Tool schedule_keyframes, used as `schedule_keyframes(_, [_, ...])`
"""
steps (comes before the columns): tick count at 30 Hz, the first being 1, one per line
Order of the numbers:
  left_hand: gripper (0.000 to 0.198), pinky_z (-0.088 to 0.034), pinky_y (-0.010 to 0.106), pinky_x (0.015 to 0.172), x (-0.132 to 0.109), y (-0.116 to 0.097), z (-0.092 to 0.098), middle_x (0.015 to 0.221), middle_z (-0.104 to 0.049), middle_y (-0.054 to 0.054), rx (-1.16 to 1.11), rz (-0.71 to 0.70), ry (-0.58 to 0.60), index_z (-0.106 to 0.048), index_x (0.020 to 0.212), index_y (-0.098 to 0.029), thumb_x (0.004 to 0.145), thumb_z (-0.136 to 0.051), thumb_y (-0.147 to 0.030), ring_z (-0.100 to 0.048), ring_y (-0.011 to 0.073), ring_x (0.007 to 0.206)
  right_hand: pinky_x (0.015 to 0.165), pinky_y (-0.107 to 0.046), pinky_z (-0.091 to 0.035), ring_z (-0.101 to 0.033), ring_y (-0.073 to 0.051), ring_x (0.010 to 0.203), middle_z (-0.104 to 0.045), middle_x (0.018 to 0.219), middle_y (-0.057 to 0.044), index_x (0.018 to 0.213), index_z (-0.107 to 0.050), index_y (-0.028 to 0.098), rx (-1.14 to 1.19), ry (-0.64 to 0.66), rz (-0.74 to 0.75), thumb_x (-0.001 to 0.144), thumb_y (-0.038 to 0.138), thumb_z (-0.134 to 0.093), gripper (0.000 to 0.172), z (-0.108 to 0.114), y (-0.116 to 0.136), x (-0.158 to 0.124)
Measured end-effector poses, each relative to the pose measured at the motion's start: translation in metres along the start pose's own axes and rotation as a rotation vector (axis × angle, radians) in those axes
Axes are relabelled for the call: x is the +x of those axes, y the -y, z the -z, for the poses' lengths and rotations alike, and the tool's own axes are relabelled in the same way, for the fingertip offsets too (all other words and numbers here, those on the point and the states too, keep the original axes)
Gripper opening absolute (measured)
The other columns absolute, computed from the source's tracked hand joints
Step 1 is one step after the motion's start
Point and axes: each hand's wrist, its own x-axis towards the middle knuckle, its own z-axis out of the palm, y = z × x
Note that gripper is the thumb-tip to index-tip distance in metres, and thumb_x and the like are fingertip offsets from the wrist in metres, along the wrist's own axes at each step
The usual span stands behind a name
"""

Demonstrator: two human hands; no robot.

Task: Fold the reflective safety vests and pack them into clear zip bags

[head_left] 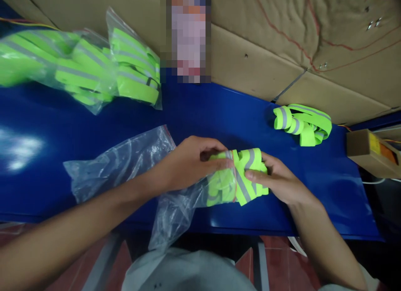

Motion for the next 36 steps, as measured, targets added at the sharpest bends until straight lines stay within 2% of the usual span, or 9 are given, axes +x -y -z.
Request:
schedule_keyframes(9, [0.048, -0.050, 0.026, 0.061, 0.005, 0.006, -0.003, 0.094, -0.076, 0.003, -0.138, 0.062, 0.172, -0.059, 0.124, -0.026, 0.087, -0.071, -0.053, -0.069, 0.0174, 0.075, 0.067, -0.028, -0.055, -0.064, -0.016, 0.077, -0.069, 0.089, -0.001, 0.109, -0.065, 0.024, -0.234, -0.357, 0.234, 0.088, 0.042, -0.076, 0.030, -0.025, -0.006, -0.002])
schedule_keyframes(16, [0.045, -0.053, 0.025, 0.061, 0.004, 0.004, -0.007, 0.097, -0.075, 0.004, -0.224, -0.059, -0.080, -0.055, 0.117, -0.022, 0.085, -0.076, -0.045, -0.070, 0.0167, 0.077, 0.079, -0.032, -0.061, -0.071, -0.021, 0.097, -0.073, 0.114, -0.004, 0.126, -0.058, 0.025, -0.038, -0.165, 0.095, 0.076, 0.044, -0.088, 0.061, -0.010, -0.012, 0.006])
schedule_keyframes(20, [0.065, -0.059, 0.028, 0.070, -0.003, -0.006, 0.007, 0.116, -0.075, 0.006, -0.170, -0.058, 0.016, -0.054, 0.133, -0.025, 0.078, -0.082, -0.044, -0.074, 0.0223, 0.094, 0.076, -0.034, -0.061, -0.071, -0.022, 0.092, -0.074, 0.107, -0.004, 0.120, -0.062, 0.026, -0.213, -0.357, 0.266, 0.077, 0.041, -0.088, 0.052, -0.008, -0.011, -0.005])
schedule_keyframes(22, [0.067, -0.060, 0.029, 0.072, -0.006, -0.011, 0.016, 0.113, -0.077, 0.004, -0.043, -0.025, 0.116, -0.062, 0.131, -0.026, 0.073, -0.086, -0.047, -0.075, 0.0248, 0.096, 0.073, -0.034, -0.060, -0.071, -0.022, 0.088, -0.074, 0.105, -0.005, 0.118, -0.063, 0.027, -0.335, -0.484, 0.397, 0.076, 0.036, -0.090, 0.051, -0.010, -0.010, -0.012])
schedule_keyframes(24, [0.059, -0.061, 0.030, 0.074, -0.010, -0.014, 0.020, 0.107, -0.079, 0.001, 0.146, -0.035, 0.183, -0.069, 0.127, -0.028, 0.074, -0.084, -0.050, -0.076, 0.0257, 0.095, 0.073, -0.035, -0.061, -0.073, -0.024, 0.091, -0.075, 0.109, -0.006, 0.118, -0.063, 0.028, -0.388, -0.477, 0.556, 0.079, 0.028, -0.088, 0.046, -0.014, -0.009, -0.017])
schedule_keyframes(27, [0.051, -0.061, 0.036, 0.093, -0.016, -0.012, 0.017, 0.126, -0.076, 0.000, 0.381, -0.232, 0.095, -0.065, 0.135, -0.031, 0.085, -0.073, -0.031, -0.074, 0.0265, 0.112, 0.085, -0.044, -0.063, -0.075, -0.029, 0.106, -0.076, 0.118, -0.008, 0.120, -0.065, 0.030, -0.455, -0.269, 0.863, 0.088, 0.024, -0.077, 0.034, -0.018, -0.010, -0.019])
schedule_keyframes(29, [0.062, -0.055, 0.040, 0.110, -0.021, -0.006, 0.011, 0.147, -0.063, 0.002, 0.508, -0.454, 0.006, -0.056, 0.146, -0.031, 0.087, -0.059, -0.012, -0.065, 0.0253, 0.131, 0.094, -0.051, -0.061, -0.073, -0.031, 0.114, -0.076, 0.121, -0.008, 0.125, -0.066, 0.030, -0.595, -0.181, 1.015, 0.092, 0.025, -0.071, 0.033, -0.017, -0.010, -0.020])
schedule_keyframes(32, [0.068, -0.047, 0.042, 0.121, -0.024, 0.002, 0.003, 0.157, -0.051, 0.011, 0.717, -0.764, -0.090, -0.045, 0.153, -0.021, 0.089, -0.045, 0.000, -0.050, 0.0244, 0.146, 0.103, -0.052, -0.057, -0.073, -0.029, 0.118, -0.077, 0.122, -0.005, 0.132, -0.065, 0.030, -0.843, -0.223, 1.058, 0.095, 0.019, -0.065, 0.038, -0.014, -0.010, -0.020])
schedule_keyframes(36, [0.056, -0.046, 0.046, 0.122, -0.021, 0.007, -0.004, 0.155, -0.053, 0.016, 0.900, -0.877, -0.121, -0.041, 0.154, -0.014, 0.099, -0.042, -0.003, -0.042, 0.0263, 0.150, 0.110, -0.043, -0.056, -0.072, -0.022, 0.120, -0.079, 0.119, -0.005, 0.123, -0.070, 0.021, -1.110, -0.225, 1.126, 0.097, 0.012, -0.062, 0.030, -0.009, -0.009, -0.017])
